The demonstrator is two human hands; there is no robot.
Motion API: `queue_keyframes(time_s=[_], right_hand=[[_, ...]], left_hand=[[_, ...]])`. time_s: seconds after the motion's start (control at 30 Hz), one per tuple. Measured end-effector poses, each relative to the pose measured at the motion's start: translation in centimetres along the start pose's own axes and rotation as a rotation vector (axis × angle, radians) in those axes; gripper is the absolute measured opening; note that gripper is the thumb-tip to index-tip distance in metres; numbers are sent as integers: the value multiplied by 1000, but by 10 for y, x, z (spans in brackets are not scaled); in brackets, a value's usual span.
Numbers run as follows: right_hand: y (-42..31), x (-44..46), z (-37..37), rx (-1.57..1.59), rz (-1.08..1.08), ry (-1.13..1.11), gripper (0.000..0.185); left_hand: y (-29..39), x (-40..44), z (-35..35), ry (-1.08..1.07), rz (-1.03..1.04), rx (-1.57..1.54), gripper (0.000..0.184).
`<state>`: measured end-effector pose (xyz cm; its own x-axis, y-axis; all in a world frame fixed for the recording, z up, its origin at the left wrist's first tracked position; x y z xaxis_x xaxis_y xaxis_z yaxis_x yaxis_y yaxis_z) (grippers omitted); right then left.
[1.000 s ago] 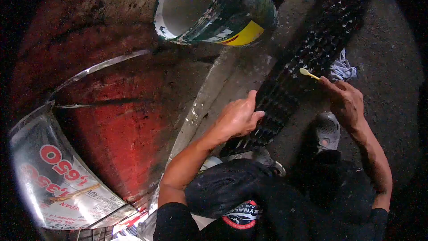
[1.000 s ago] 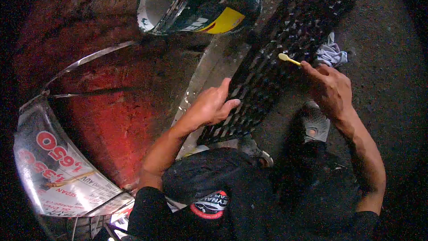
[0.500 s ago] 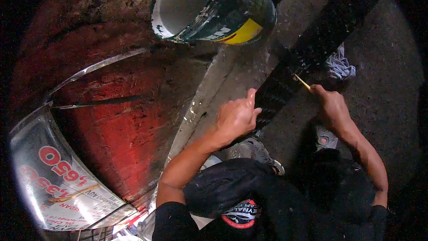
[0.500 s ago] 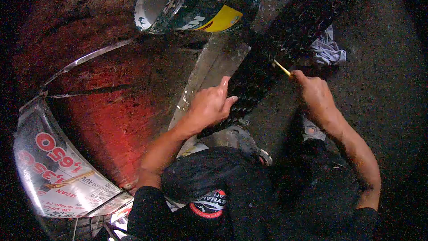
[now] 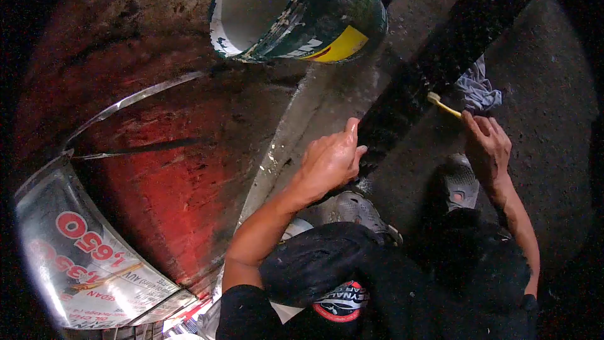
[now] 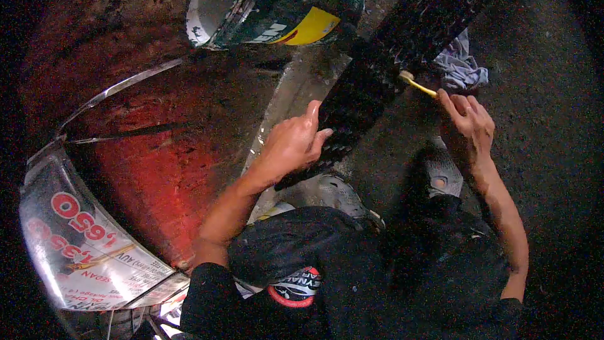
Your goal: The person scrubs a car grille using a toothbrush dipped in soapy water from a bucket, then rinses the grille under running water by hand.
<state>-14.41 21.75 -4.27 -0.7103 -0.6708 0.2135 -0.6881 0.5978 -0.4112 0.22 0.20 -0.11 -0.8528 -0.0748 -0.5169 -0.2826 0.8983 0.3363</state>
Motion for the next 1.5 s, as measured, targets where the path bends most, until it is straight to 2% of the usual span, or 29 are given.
queue_keyframes(time_s=[0.07,0.27,0.33,0.4,0.6,0.63,0.67,0.73,0.97,1.07,1.13,1.17,1.2,1.27,1.3,1.37,1.4,1.47,1.5], right_hand=[[6,-8,8,-33,23,-75,41],[4,-4,37,-100,-38,-97,47],[1,-12,61,139,56,-269,35],[12,-12,86,473,417,-558,28],[26,-18,73,568,634,-680,18],[17,1,35,409,287,-257,27],[8,9,18,96,100,-71,35],[-2,10,7,-42,-26,26,37],[18,-16,13,-36,46,-32,41],[19,-14,31,-112,38,-148,43],[18,-12,39,16,116,-187,43],[20,-19,57,120,200,-396,42],[6,-16,56,443,173,-280,32],[26,-32,95,504,651,-784,23],[32,-32,99,505,655,-778,23],[37,-54,121,869,845,-980,19],[38,-57,116,871,848,-985,19],[44,-23,65,483,458,-480,22],[35,-8,36,108,216,-181,28]], left_hand=[[-4,1,6,-16,-21,-9,48],[4,-2,5,-2,-3,-11,49],[5,-3,6,-15,-6,-22,49],[2,-4,7,-17,-15,15,50],[3,-4,3,12,13,54,49],[4,-3,3,10,18,52,49],[6,-2,1,17,27,42,49],[6,-2,-1,22,31,33,49],[3,1,-3,11,9,42,48],[1,0,0,20,18,45,48],[3,-1,3,40,48,37,48],[1,-1,6,11,19,35,50],[-1,-1,9,-13,-9,36,51],[-1,-3,9,6,4,28,52],[0,-2,7,27,20,19,52],[-2,1,7,25,7,36,52],[-4,0,8,19,-16,52,51],[-4,0,8,-9,-28,53,51],[-3,0,9,-34,-38,48,51]])
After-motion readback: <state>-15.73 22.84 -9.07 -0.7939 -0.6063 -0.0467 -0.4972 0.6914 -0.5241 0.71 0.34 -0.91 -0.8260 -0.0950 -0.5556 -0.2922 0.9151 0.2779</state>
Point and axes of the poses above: each hand's wrist, its own x-axis towards the middle knuckle, its own z-axis out of the palm, y = z × x, the point moved 8 cm from there along x, towards the middle knuckle, and after that the axes turned 9 degrees about z, right-handed, at the moved point
